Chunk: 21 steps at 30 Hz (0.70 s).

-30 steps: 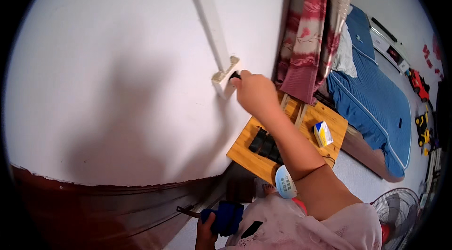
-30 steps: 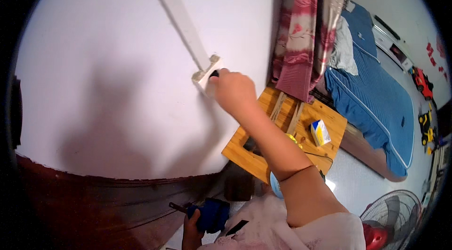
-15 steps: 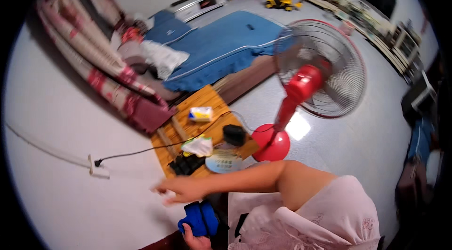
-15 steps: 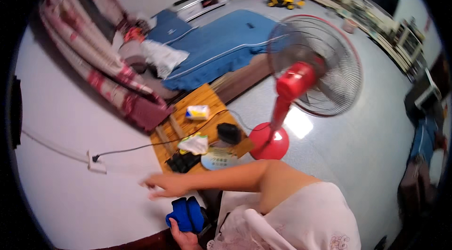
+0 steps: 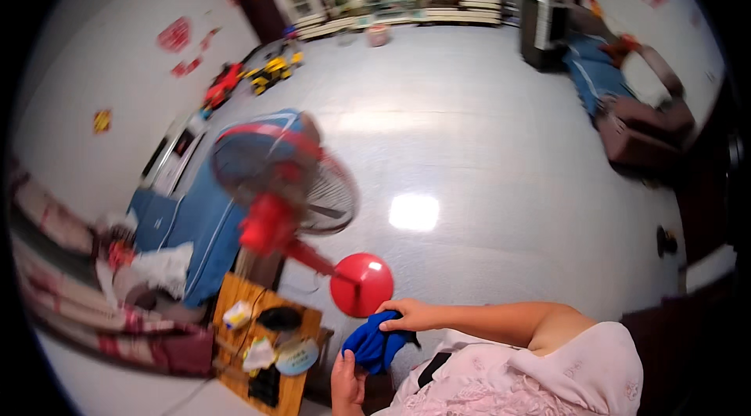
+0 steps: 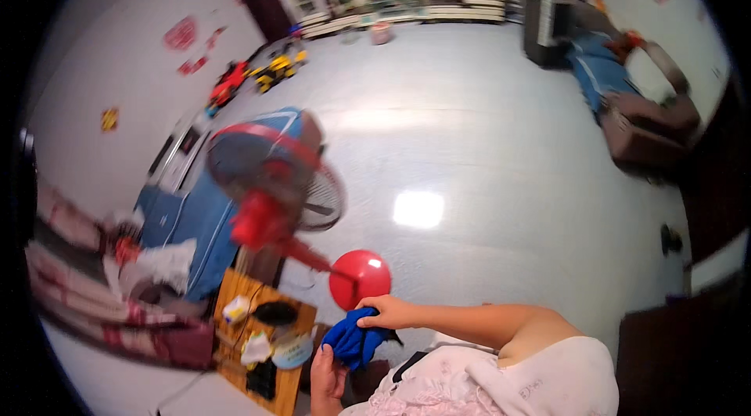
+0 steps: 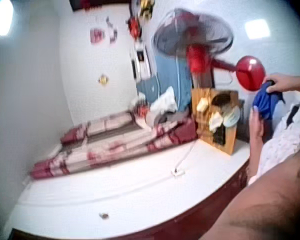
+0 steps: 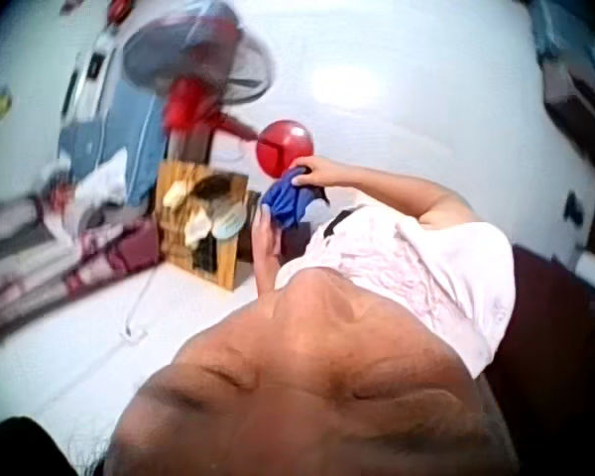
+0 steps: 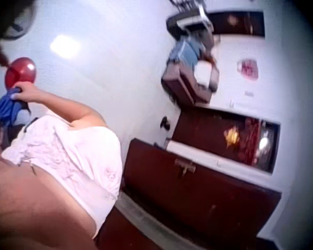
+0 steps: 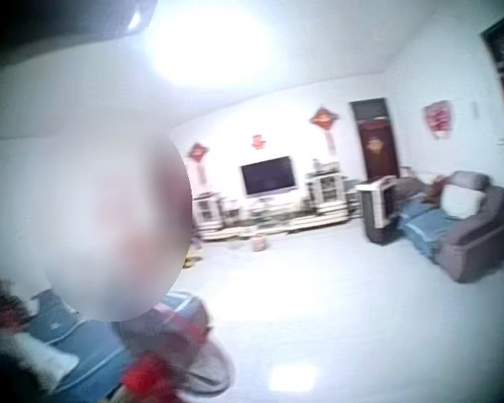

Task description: The person wipes a black electronic console and a white router with a blue cloth.

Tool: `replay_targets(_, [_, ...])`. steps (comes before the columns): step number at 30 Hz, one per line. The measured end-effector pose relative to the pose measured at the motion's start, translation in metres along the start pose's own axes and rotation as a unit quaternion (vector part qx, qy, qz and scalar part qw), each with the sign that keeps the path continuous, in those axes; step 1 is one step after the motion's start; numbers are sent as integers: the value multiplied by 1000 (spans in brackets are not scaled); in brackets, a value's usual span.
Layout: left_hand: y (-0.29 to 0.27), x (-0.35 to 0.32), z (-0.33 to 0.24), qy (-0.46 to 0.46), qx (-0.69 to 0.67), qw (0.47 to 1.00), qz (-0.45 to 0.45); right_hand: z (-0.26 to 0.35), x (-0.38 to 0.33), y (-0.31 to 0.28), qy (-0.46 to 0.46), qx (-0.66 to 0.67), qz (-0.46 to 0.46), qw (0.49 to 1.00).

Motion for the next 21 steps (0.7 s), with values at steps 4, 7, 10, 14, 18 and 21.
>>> replay_targets(4, [124, 33, 33, 9, 119, 982, 147, -22, -56, -123, 20, 60, -114, 991])
replay_targets(7, [283, 25, 68, 7, 130, 941, 311, -25, -112, -220, 13, 95, -168, 981])
replay_targets(10, [410, 36, 125, -27, 157, 898, 409, -42, -174, -320, -1, 94, -245, 965])
replay_targets(14, [512, 32, 167, -105, 271, 904, 315, -61, -261, -424, -56, 44, -378, 923])
replay_targets(18, [629, 22, 207, -143, 198, 851, 465, -91, -370, -509, -57, -34, -570, 819])
replay_targets(21, [687, 36, 238, -203, 201, 823, 491, -146, -467, -555, 61, -69, -659, 747])
Point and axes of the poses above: each hand's wrist, its own x-axis towards the middle knuckle, its own y-axis out of the palm, z = x × y, the point moved 10 cm from there along x, towards the middle knuckle, and after that the axes turned 10 degrees about -z, right-handed, at the moved point
